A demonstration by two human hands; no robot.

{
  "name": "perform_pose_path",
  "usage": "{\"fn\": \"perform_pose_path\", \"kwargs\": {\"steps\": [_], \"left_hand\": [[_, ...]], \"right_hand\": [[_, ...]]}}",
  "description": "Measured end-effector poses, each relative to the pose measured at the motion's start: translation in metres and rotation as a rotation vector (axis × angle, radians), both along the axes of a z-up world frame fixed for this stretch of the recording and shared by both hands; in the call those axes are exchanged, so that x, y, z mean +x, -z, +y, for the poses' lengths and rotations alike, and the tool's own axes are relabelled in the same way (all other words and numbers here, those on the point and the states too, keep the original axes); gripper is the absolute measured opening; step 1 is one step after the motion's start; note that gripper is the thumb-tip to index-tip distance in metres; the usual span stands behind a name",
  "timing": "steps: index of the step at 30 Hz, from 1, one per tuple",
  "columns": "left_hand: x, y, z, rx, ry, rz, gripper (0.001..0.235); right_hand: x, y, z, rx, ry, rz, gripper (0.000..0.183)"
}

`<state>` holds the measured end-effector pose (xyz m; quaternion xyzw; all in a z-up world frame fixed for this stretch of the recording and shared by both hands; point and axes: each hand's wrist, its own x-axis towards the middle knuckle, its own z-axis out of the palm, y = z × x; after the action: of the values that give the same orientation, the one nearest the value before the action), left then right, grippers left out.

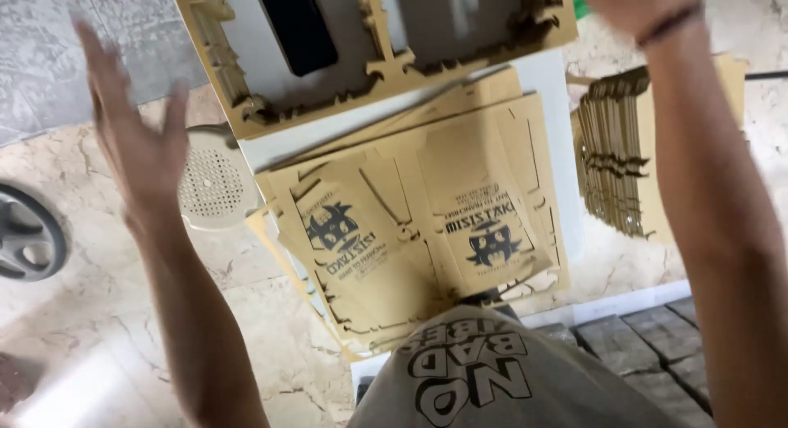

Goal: Removing waste material from die-cut cardboard sheets and stacking the finished pieces.

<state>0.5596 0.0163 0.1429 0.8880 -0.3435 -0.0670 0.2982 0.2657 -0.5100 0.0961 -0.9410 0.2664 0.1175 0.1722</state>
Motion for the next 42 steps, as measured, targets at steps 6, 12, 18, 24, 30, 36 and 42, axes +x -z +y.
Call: {"fn": "perform_pose_path", "kwargs": {"steps": [6, 12, 18, 24, 30, 36, 42], "left_hand": [[-0.265, 0.13, 0.186, 0.188, -0.387, 0.161, 0.077], [-0.444, 0.129, 0.211, 0.474, -0.876, 0.642, 0.12], [-0.472, 0.153, 0.227, 0.155, -0.823, 0.921, 0.063], [-0.482, 0.123, 0.218, 0.158, -0.767, 0.807, 0.03], [-0.489, 0.148, 0.234, -0.272, -0.941, 0.919, 0.054], [-0.481, 0.08, 0.226, -0.229, -0.815, 0.98, 0.054], [-0.484, 0.12, 0.253, -0.328, -0.784, 0.835, 0.07]], "right_hand": [[-0.222, 0.01, 0.147, 0.29, 0.308, 0.016, 0.062], [-0.414, 0.107, 0.243, 0.393, 0.793, 0.113, 0.08], [-0.442, 0.142, 0.242, 0.449, 0.769, -0.004, 0.043], [-0.438, 0.124, 0.245, 0.649, 0.817, -0.259, 0.025], [-0.424, 0.08, 0.257, 0.941, 0.897, -0.334, 0.05], [-0.413, 0.01, 0.262, 0.94, 0.935, -0.409, 0.016], [-0.408, -0.004, 0.269, 1.336, 0.972, -0.741, 0.019]]}}
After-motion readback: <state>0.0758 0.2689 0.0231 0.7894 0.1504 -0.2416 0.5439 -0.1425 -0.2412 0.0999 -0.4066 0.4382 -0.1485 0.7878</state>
